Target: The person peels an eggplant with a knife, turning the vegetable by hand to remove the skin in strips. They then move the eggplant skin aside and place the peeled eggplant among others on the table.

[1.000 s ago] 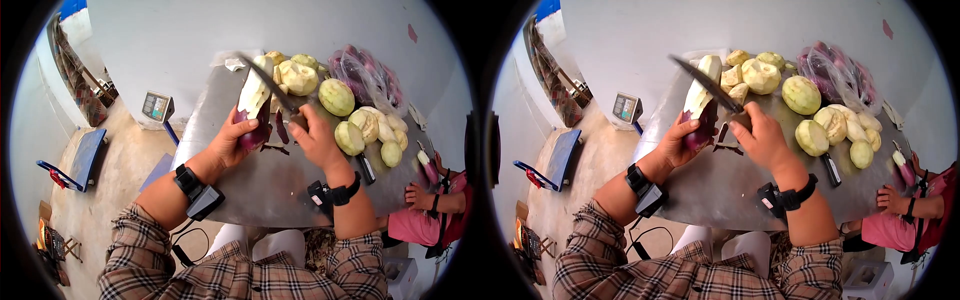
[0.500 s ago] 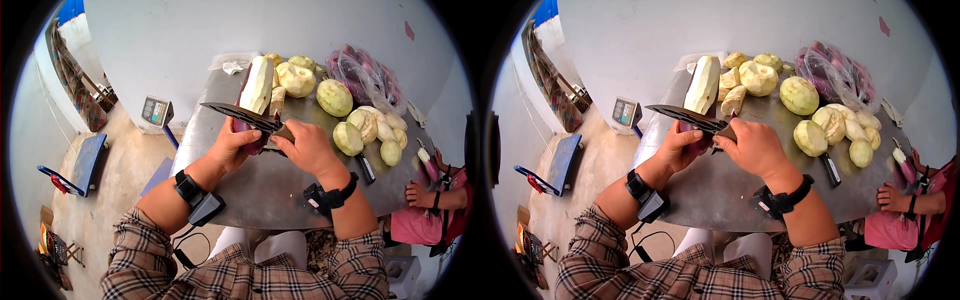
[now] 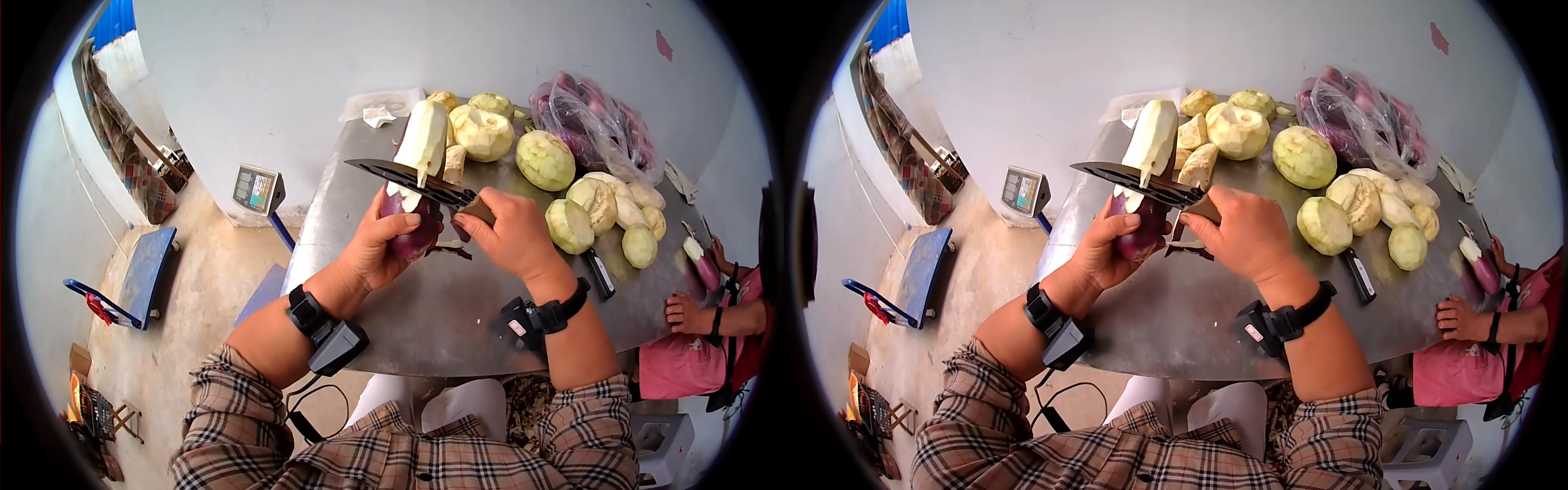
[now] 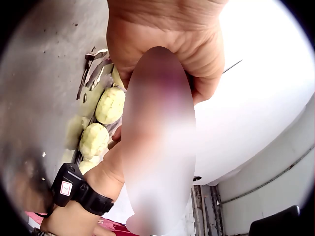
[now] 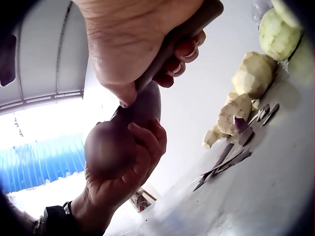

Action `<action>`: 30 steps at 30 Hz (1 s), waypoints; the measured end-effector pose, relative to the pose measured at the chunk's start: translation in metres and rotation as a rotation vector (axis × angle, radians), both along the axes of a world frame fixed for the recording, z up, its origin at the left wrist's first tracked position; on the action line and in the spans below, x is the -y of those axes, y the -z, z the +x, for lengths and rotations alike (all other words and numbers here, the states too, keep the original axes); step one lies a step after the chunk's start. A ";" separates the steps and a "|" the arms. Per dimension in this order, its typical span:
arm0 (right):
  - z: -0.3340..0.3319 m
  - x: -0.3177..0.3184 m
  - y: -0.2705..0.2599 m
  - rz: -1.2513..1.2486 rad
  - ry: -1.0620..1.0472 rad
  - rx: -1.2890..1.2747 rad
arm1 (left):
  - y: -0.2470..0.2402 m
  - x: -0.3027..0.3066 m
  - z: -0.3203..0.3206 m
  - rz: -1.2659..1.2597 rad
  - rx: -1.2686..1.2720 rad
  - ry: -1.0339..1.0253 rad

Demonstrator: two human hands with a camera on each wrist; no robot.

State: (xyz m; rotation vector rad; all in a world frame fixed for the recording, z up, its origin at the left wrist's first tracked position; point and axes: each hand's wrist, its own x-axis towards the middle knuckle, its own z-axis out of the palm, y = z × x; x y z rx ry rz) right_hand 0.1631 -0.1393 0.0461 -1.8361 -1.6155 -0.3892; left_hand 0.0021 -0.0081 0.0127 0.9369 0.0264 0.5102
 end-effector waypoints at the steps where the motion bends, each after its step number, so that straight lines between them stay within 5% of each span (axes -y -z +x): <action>1: 0.001 0.000 0.000 0.006 0.002 0.011 | 0.000 0.000 0.000 -0.002 -0.005 0.003; 30: 0.042 0.003 0.002 0.134 0.136 -0.069 | 0.003 -0.011 -0.004 -0.102 -0.016 0.032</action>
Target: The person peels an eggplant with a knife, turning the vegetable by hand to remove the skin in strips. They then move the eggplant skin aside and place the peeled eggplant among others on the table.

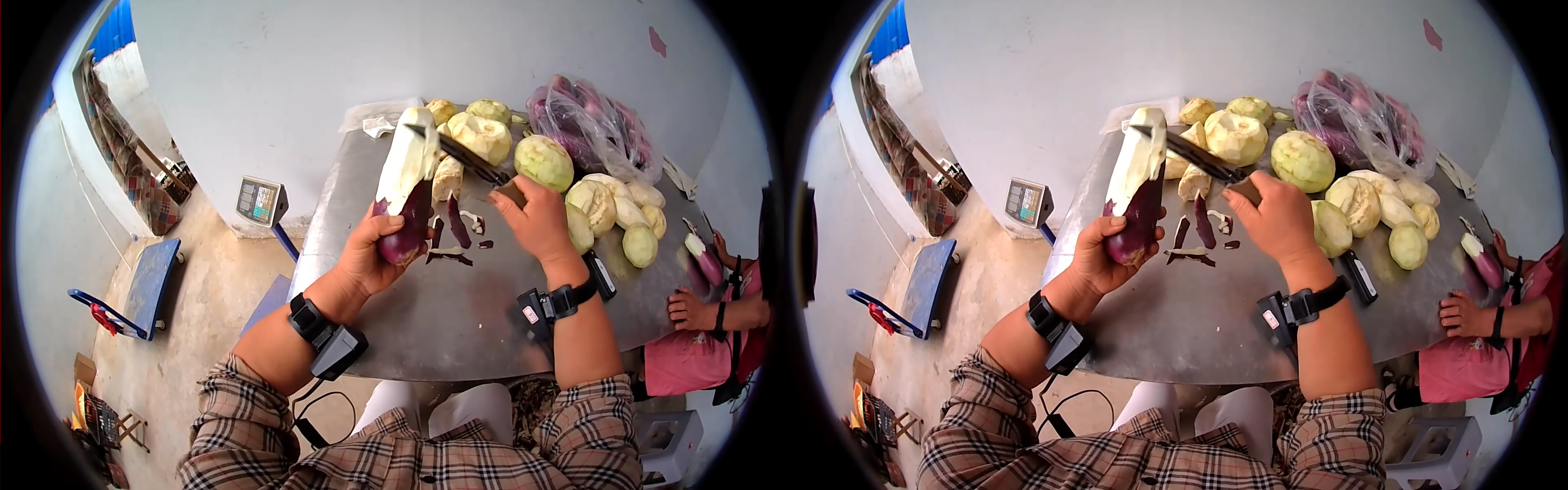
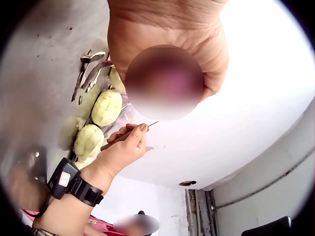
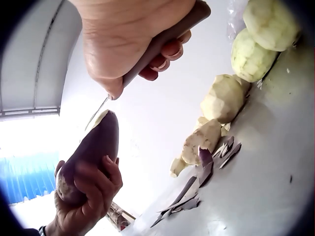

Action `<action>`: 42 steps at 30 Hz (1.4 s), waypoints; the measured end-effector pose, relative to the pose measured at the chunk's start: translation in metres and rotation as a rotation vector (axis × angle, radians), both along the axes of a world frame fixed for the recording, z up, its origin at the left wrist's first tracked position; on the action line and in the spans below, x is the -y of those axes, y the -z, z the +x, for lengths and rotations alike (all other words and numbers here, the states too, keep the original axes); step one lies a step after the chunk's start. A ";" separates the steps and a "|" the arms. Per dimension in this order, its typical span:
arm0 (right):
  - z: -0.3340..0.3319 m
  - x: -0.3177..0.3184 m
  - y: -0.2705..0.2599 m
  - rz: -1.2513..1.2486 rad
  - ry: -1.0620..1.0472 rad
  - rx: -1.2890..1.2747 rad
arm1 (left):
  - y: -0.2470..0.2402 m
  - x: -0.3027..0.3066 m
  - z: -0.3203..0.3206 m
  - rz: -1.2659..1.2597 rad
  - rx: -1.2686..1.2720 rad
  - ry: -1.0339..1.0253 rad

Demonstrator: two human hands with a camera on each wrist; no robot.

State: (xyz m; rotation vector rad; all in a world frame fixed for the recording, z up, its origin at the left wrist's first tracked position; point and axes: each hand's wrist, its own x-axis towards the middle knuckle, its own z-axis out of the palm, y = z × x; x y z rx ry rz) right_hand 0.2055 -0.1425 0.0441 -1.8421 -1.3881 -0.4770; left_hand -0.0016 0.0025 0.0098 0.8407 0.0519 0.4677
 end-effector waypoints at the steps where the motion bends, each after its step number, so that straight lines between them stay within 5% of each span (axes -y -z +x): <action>1: 0.003 0.000 0.001 0.028 0.003 0.006 | -0.001 0.000 0.000 0.006 0.002 0.003; 7: 0.005 0.001 -0.003 0.131 0.079 -0.091 | -0.002 0.001 -0.001 0.027 0.004 0.015; 13: 0.010 -0.002 0.001 0.245 0.115 0.148 | -0.006 0.003 0.000 0.116 0.060 0.032; 28: 0.021 -0.002 0.006 0.277 0.282 0.269 | 0.000 0.007 0.005 0.316 0.017 0.058; 34: 0.018 -0.001 0.004 0.281 0.250 0.299 | 0.000 0.007 -0.001 0.219 0.080 0.081; 42: -0.003 0.002 -0.004 0.193 -0.203 -0.176 | 0.003 0.006 0.003 0.023 0.118 -0.019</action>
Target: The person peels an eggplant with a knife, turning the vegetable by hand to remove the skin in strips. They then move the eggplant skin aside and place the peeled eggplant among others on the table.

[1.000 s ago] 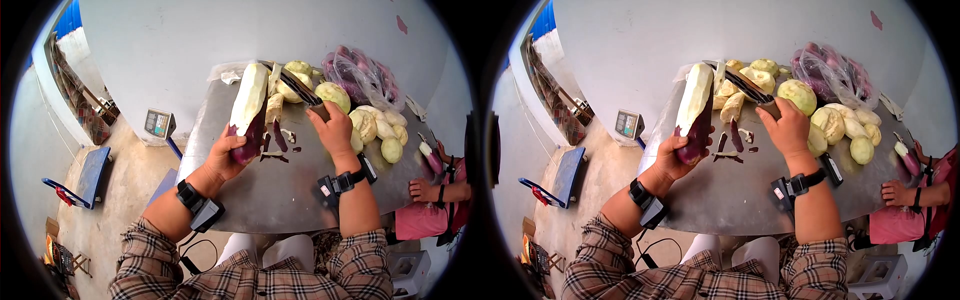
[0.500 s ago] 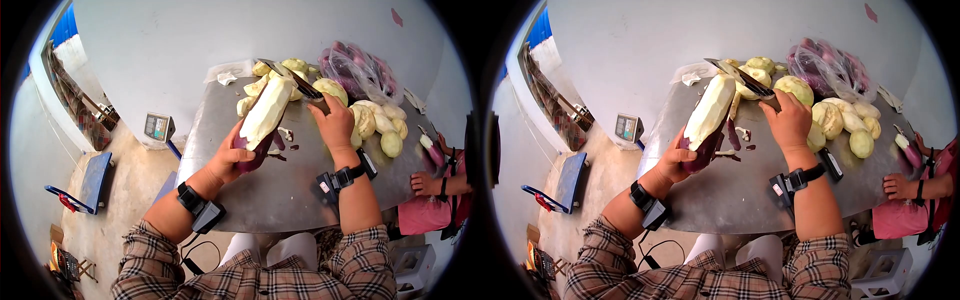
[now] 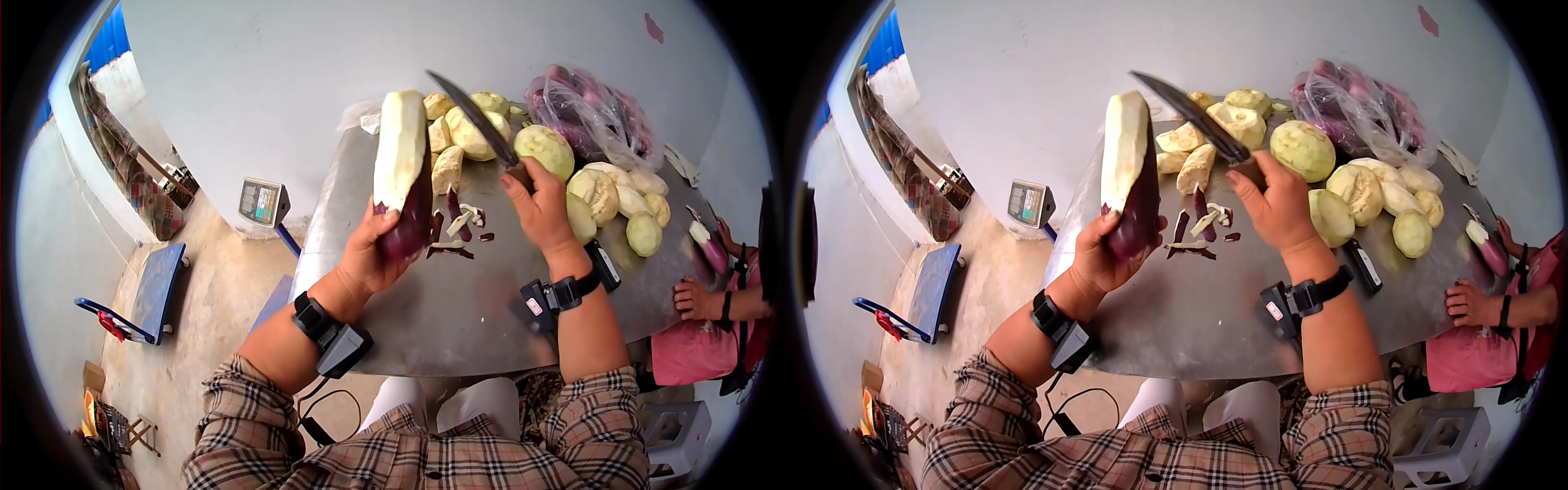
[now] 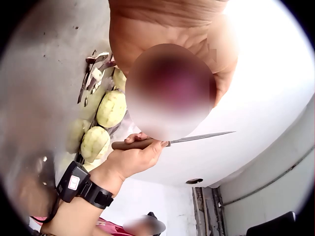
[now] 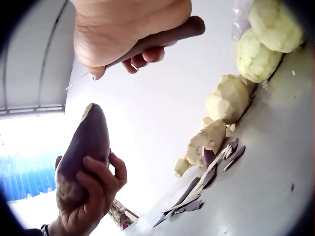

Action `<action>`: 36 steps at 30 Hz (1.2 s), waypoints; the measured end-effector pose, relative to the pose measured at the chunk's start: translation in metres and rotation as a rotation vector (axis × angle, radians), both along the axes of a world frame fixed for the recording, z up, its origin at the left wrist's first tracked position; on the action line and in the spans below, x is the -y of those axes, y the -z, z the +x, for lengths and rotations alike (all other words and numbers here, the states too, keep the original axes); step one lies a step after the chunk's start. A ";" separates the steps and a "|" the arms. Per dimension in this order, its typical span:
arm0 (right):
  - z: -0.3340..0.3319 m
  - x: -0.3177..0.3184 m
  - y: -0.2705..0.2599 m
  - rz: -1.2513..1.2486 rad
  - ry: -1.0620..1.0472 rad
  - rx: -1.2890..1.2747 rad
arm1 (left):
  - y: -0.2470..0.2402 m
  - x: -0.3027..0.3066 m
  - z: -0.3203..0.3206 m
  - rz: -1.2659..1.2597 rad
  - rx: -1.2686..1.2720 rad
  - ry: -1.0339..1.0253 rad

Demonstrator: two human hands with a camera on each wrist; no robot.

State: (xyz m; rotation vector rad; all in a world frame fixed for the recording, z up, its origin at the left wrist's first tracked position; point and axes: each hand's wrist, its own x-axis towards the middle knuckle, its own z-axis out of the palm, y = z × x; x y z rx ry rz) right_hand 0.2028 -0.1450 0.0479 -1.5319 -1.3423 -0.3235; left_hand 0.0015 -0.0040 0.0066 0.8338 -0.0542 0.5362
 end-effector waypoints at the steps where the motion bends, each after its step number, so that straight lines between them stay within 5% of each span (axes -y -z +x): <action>1: -0.006 0.000 -0.002 -0.062 -0.049 -0.022 | 0.001 -0.001 0.001 -0.044 0.003 -0.022; 8: -0.041 -0.011 0.005 -0.216 -0.218 0.204 | 0.016 -0.019 0.005 -0.238 0.005 0.066; 9: -0.044 -0.014 0.009 -0.206 -0.234 0.203 | 0.012 -0.012 0.006 -0.271 -0.114 -0.097; 12: -0.050 -0.016 0.012 -0.287 -0.225 0.285 | -0.004 -0.003 0.006 -0.291 -0.120 -0.093; 36: -0.051 -0.015 0.010 -0.348 -0.219 0.265 | -0.001 -0.005 0.008 -0.205 -0.161 -0.165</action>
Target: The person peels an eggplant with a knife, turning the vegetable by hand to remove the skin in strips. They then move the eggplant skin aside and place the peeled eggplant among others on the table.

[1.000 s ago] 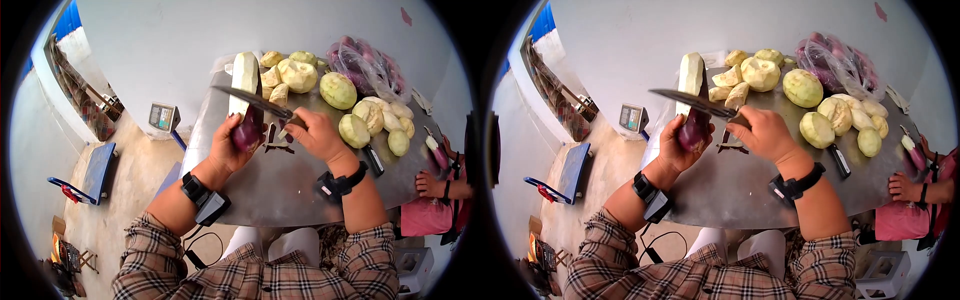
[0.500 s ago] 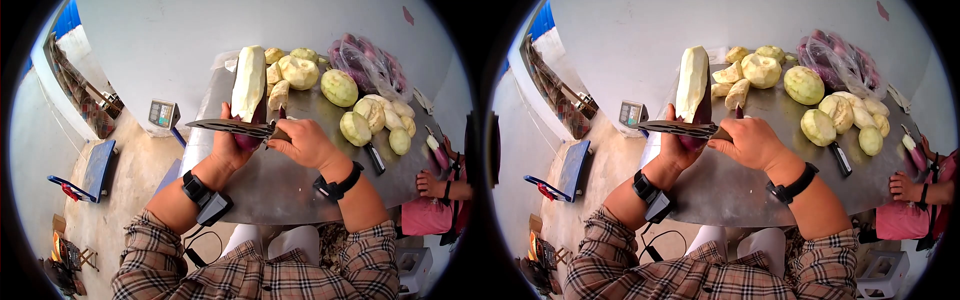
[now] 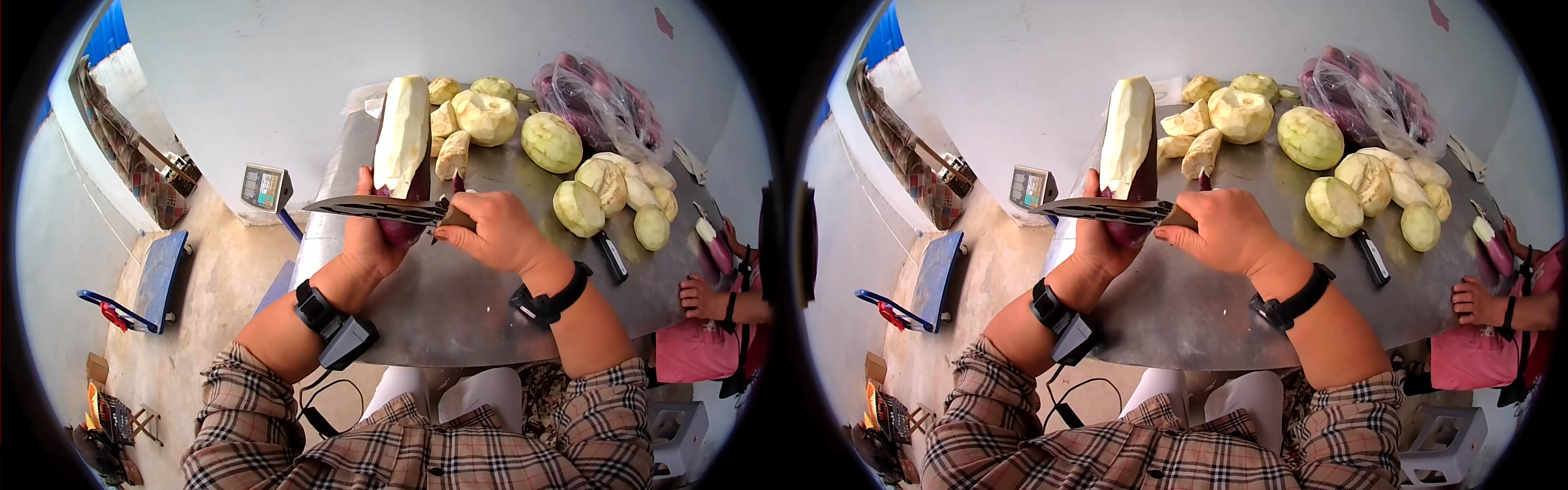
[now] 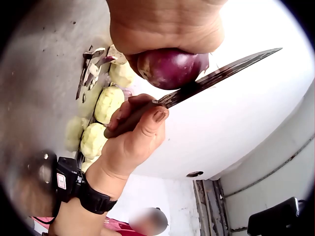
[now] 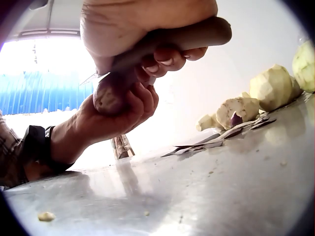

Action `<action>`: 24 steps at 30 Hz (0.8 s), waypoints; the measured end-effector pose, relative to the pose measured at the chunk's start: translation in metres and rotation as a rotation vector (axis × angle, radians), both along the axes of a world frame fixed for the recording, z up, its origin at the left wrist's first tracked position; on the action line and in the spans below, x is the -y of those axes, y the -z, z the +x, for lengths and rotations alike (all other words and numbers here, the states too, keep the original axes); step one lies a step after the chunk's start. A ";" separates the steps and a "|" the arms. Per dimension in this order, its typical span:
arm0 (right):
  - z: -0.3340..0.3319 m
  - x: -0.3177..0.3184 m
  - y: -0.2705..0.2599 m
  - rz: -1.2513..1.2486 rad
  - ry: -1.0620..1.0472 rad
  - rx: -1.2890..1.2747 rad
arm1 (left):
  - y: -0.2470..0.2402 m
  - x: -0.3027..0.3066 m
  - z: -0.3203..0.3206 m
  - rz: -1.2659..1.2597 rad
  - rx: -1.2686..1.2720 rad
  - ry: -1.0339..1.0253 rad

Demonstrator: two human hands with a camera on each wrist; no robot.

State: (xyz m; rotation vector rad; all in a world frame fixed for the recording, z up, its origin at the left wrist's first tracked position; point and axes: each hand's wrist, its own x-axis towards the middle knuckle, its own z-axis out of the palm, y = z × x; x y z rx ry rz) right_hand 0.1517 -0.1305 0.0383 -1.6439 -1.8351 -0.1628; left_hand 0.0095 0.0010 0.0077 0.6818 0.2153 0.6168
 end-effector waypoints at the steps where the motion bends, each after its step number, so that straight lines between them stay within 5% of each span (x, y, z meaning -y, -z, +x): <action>1: 0.000 0.000 0.000 0.007 0.002 0.002 | -0.001 0.001 0.001 -0.011 0.003 -0.011; 4: -0.001 0.000 -0.001 0.009 -0.005 -0.022 | -0.005 0.004 0.001 -0.024 0.008 -0.009; 13: -0.032 -0.012 -0.025 -0.416 -0.028 -0.615 | -0.008 -0.004 -0.002 0.027 0.056 -0.117; 19: -0.047 -0.016 -0.018 -0.414 -0.192 -1.100 | -0.007 -0.007 -0.003 0.010 0.084 -0.081; 24: -0.027 -0.019 -0.005 -0.369 -0.172 -0.809 | -0.004 -0.008 0.001 -0.036 0.054 -0.083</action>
